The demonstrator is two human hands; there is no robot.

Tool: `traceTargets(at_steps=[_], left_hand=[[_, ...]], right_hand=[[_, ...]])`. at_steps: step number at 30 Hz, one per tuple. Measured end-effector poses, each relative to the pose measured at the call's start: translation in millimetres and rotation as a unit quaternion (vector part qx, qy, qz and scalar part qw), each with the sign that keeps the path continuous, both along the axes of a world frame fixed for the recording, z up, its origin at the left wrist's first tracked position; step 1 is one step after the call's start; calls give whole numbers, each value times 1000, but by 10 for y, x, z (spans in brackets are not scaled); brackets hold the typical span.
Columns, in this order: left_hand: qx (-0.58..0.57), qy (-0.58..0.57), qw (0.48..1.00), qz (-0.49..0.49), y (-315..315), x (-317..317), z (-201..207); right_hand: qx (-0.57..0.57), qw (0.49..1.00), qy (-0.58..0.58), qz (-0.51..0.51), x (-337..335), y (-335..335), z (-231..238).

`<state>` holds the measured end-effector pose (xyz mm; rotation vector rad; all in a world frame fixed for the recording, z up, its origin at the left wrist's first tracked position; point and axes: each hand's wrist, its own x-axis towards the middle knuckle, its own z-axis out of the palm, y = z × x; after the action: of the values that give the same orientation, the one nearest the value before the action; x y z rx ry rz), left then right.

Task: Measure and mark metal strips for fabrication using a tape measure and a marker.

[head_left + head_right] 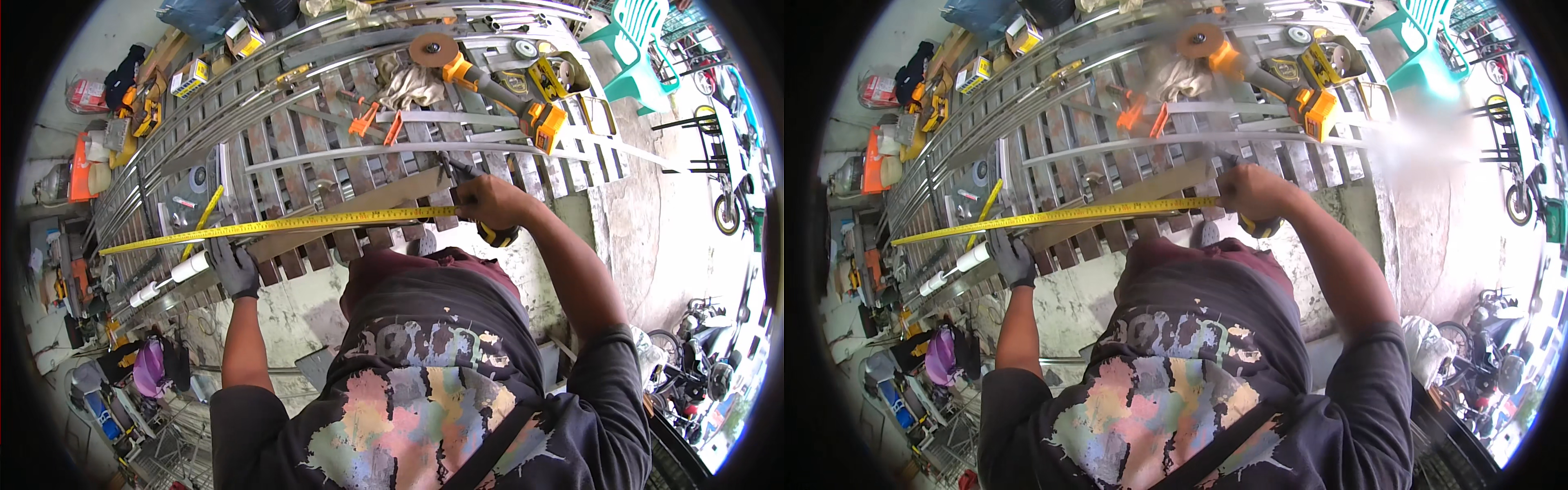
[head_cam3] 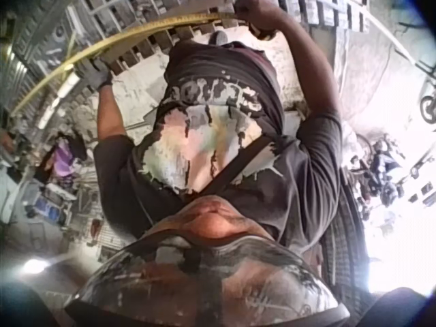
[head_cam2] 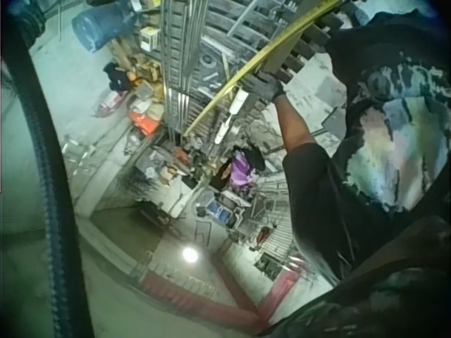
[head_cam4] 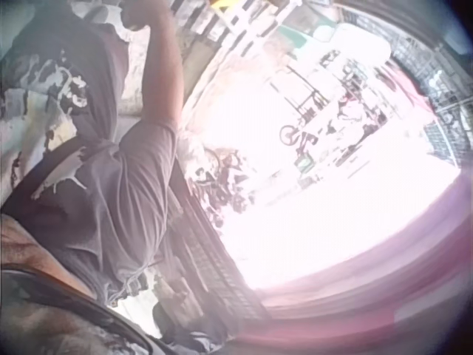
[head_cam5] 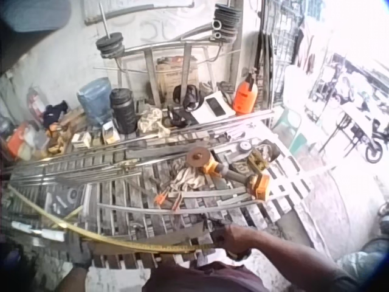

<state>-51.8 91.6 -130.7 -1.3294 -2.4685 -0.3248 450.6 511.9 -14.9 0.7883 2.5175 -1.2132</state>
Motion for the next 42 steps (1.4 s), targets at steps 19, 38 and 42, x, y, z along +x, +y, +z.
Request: traceTargets(at_steps=[19, 38, 42], left_hand=[[42, 4, 999, -32, -6, -68, -76], [25, -2, 1000, -18, 82, 43, 4], [26, 6, 999, -20, 53, 8, -37]], right_hand=[[5, 999, -2, -37, -10, -25, -106], [8, 999, 34, -8, -12, -12, -70], [19, 999, 50, -6, -6, -29, -101]])
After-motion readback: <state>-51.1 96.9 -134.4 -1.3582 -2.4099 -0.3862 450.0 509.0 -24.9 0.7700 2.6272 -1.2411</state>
